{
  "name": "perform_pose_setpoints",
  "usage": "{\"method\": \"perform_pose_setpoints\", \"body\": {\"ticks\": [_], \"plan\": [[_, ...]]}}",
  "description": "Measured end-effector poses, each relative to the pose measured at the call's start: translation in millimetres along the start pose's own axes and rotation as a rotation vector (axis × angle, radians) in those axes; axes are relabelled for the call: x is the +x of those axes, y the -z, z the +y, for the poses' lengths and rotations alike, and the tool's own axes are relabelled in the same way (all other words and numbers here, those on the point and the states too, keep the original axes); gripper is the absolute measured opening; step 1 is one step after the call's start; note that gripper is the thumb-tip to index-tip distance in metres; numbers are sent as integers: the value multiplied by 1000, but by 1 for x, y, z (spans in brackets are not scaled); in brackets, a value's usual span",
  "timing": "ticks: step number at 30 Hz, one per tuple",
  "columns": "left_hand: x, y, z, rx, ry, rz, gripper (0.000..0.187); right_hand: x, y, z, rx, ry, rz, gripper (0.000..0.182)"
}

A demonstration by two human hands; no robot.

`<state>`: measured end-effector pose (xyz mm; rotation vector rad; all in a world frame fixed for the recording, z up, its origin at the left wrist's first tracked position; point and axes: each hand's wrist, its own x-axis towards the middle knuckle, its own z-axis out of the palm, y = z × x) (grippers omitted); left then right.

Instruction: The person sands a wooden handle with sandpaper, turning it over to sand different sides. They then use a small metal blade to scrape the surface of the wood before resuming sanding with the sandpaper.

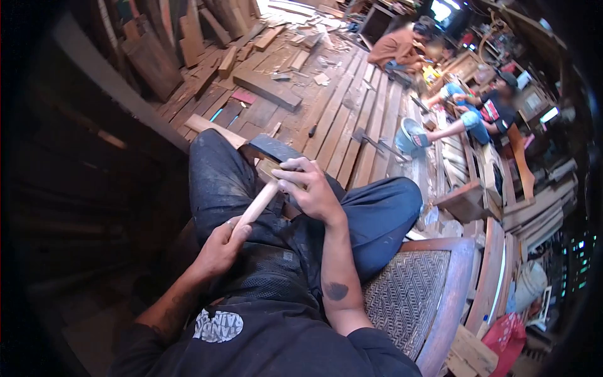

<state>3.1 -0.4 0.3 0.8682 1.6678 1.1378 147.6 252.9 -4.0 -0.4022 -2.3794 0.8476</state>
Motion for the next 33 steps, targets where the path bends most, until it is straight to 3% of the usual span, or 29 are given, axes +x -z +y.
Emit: {"method": "perform_pose_setpoints", "body": {"ticks": [4, 7, 8, 12, 19, 23, 27, 31, 33], "plan": [[1, -3, 0, -69, -26, 15, 50, 12, -8, 3, -107, -200, 159, 29], [0, -3, 3, -73, -21, 16, 50, 2, -7, -4, -60, -76, 95, 29], [-3, -1, 6, -112, 65, -11, 50, -1, -9, -1, 39, -14, 53, 28], [-5, 1, 13, -180, 78, -10, 49, 6, -5, 6, -86, -184, 163, 29], [-3, 0, 9, -170, 110, -27, 47, 0, -6, -4, -39, -146, 87, 28], [0, 0, 0, -63, 55, -10, 48, 4, -6, 3, -145, -257, 125, 28], [2, -1, -7, -26, 17, -7, 48, -2, -1, -8, -27, -69, -6, 30], [-1, -3, 6, 23, 10, 10, 47, 11, -9, 10, -54, -206, 160, 26], [-1, -4, 8, 28, 6, 19, 47, 5, -8, 5, -62, -154, 103, 26]]}}
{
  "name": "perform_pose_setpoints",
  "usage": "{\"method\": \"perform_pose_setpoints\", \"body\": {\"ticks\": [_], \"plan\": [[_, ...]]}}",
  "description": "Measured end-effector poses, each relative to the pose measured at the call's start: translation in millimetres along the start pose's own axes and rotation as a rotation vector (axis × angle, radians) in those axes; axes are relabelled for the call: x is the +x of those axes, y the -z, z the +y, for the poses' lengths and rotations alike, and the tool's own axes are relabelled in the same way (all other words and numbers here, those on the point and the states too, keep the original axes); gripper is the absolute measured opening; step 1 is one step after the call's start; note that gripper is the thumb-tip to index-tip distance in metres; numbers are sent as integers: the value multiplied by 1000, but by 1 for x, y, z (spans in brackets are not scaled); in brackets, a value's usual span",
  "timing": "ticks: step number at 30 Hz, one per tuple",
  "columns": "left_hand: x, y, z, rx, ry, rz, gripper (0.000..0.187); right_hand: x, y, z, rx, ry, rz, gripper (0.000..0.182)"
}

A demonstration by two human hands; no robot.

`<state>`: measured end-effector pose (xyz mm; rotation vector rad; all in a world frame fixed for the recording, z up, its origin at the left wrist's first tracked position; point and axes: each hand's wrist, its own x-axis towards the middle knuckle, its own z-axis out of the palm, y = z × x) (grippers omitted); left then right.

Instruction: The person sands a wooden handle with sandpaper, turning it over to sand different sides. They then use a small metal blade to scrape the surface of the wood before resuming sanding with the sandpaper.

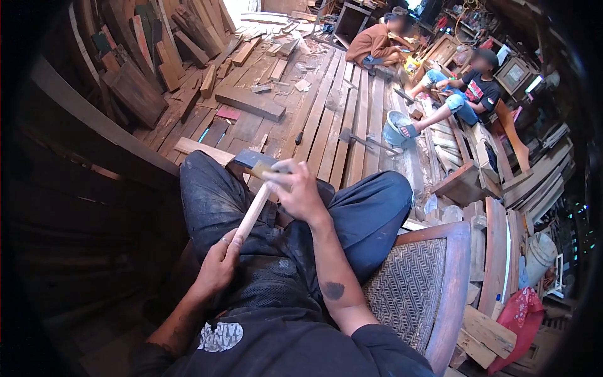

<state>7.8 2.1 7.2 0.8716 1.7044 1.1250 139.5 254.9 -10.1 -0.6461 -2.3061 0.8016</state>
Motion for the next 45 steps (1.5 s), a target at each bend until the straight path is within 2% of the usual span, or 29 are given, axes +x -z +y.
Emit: {"method": "perform_pose_setpoints", "body": {"ticks": [3, 7, 10, 13, 17, 20, 21, 24, 25, 28, 31, 37, 41, 45], "plan": [[-1, -2, -1, -14, 1, 19, 46, -6, 0, -4, 63, 116, -92, 26], [-1, 0, 0, 42, -28, 20, 46, 7, -3, 2, -65, 3, 90, 27], [-1, 0, -1, 53, -39, 16, 46, 0, 0, -6, -48, 48, 7, 27], [0, 1, -3, 31, -19, 20, 46, -5, -4, 0, 122, 168, -76, 27], [0, 3, 1, 74, -42, 27, 46, 6, -6, 5, -43, 4, 99, 28], [0, 1, 1, 60, -50, 32, 46, -1, -6, 2, -12, 28, 28, 27], [0, 2, 2, 52, -48, 29, 46, -5, -3, -1, 49, 116, -29, 27], [-2, 4, 4, 26, -24, 21, 47, -4, -1, -5, 63, 96, -46, 26], [-1, 4, 3, 13, -10, 17, 47, -1, -1, -6, -11, 13, -17, 26], [-2, 4, 5, 17, 9, 1, 47, -1, 1, -10, -111, 30, 33, 29], [-1, 4, 4, 18, -7, -9, 47, -7, 7, -10, 44, 122, -111, 27], [1, 3, -3, 21, -34, -7, 48, 2, 4, -4, -32, -65, 17, 29], [1, 4, -1, 21, -7, -14, 49, -5, 7, -8, 122, 112, -122, 28], [0, 4, 3, 18, 4, -17, 49, 1, -1, -10, 14, -1, 27, 25]]}}
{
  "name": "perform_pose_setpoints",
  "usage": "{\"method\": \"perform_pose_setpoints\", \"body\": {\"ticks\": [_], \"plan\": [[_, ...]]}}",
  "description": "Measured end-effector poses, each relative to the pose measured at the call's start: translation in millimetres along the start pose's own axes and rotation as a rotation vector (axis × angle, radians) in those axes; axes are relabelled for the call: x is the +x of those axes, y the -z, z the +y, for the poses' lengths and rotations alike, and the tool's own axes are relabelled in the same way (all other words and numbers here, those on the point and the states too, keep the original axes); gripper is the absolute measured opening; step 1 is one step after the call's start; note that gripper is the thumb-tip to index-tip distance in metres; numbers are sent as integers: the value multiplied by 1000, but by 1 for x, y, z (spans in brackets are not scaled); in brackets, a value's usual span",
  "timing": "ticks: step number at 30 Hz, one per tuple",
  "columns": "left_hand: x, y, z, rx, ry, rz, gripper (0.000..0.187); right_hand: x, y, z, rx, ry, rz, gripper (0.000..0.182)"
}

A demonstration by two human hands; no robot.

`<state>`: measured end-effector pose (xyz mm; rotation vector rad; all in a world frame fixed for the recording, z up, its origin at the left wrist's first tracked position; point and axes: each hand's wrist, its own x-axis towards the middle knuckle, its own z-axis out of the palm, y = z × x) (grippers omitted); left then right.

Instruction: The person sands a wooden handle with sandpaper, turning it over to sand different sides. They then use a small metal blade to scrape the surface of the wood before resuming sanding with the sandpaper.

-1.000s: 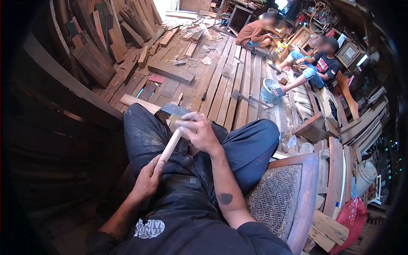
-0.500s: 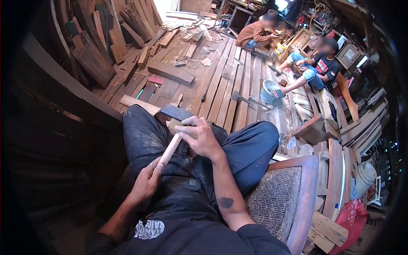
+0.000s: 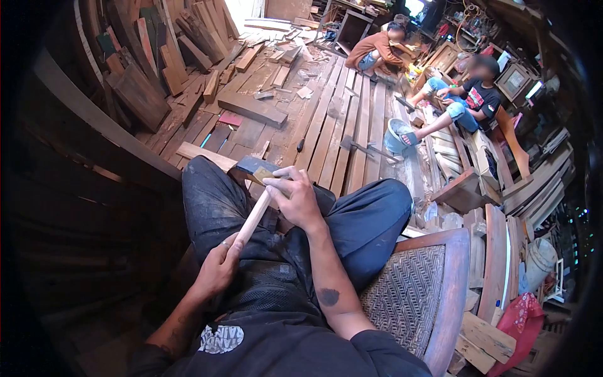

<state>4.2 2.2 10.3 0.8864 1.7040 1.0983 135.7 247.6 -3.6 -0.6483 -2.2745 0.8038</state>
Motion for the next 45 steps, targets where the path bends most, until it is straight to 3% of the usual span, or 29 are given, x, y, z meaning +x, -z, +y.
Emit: {"method": "perform_pose_setpoints", "body": {"ticks": [2, 5, 8, 12, 19, 25, 29, 33, 37, 40, 43, 45], "plan": [[2, -1, -6, 13, -71, 13, 49, -1, 1, -3, -51, 13, 8, 24], [-1, -1, 2, 19, -22, 0, 49, -5, 5, 4, 88, 65, -106, 23], [0, -1, -2, 17, -24, 13, 48, 4, 1, 12, 15, -60, 23, 25], [0, 0, -3, 19, -12, 6, 48, -2, 7, 1, 19, 59, -68, 25], [-1, 0, 0, 40, -21, 7, 47, 6, -13, 0, -98, -10, 68, 24], [0, -1, 1, 54, -36, 11, 47, -2, -5, 2, 54, 1, 25, 25], [-2, 0, 2, 58, -32, 8, 48, 2, -5, 7, -116, 40, 61, 27], [0, 0, -2, 28, 0, 6, 48, -6, -3, 2, 51, 55, -14, 24], [0, -1, -1, 35, -13, 11, 47, 5, -9, 6, -134, 41, 62, 28], [-2, -1, 5, 44, -11, 18, 47, -5, -4, 1, -42, 96, -30, 29], [0, -1, 1, 36, 11, 15, 46, -1, -3, 3, 12, 22, -13, 29], [-1, -1, 0, 36, 2, 14, 45, 4, -5, 8, -119, 13, 54, 28]]}}
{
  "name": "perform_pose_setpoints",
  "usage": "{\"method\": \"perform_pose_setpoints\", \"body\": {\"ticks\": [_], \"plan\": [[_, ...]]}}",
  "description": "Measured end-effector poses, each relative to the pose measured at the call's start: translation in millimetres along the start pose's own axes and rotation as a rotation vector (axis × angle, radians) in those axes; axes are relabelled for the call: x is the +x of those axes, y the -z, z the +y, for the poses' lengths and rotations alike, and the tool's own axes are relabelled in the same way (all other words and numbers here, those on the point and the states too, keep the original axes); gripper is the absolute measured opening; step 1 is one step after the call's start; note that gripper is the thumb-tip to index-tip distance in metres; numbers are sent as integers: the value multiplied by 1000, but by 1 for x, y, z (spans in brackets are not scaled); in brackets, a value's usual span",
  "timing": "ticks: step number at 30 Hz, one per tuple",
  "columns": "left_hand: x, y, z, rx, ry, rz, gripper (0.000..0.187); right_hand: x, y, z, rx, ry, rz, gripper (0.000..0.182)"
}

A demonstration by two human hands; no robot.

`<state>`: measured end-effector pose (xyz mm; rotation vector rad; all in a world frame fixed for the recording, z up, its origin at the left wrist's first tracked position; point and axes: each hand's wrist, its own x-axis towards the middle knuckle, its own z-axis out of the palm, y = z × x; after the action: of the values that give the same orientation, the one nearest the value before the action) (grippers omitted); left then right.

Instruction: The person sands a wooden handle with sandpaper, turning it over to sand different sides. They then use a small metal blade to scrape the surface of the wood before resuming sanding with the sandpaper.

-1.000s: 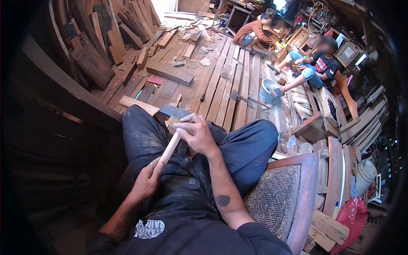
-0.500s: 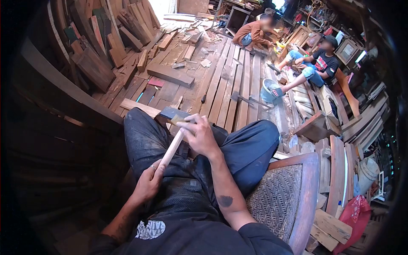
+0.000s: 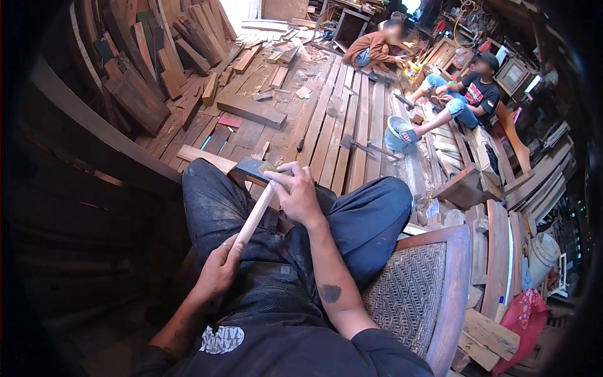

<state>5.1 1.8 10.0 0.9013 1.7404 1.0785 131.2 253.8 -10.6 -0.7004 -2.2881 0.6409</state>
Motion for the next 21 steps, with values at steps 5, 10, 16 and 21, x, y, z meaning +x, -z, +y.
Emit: {"method": "perform_pose_setpoints", "body": {"ticks": [5, 10, 16, 21], "plan": [[0, 0, 2, 0, -14, 1, 46, -8, 4, -3, 107, 81, -68, 28], [0, -1, 1, 6, -15, -7, 47, 6, 1, 3, 59, -8, -27, 29], [0, 2, 2, 36, -5, -13, 46, -6, -1, -2, 99, 74, -59, 30], [0, 0, 2, 40, -50, 9, 46, -1, 1, -7, 15, 44, -30, 31]]}}
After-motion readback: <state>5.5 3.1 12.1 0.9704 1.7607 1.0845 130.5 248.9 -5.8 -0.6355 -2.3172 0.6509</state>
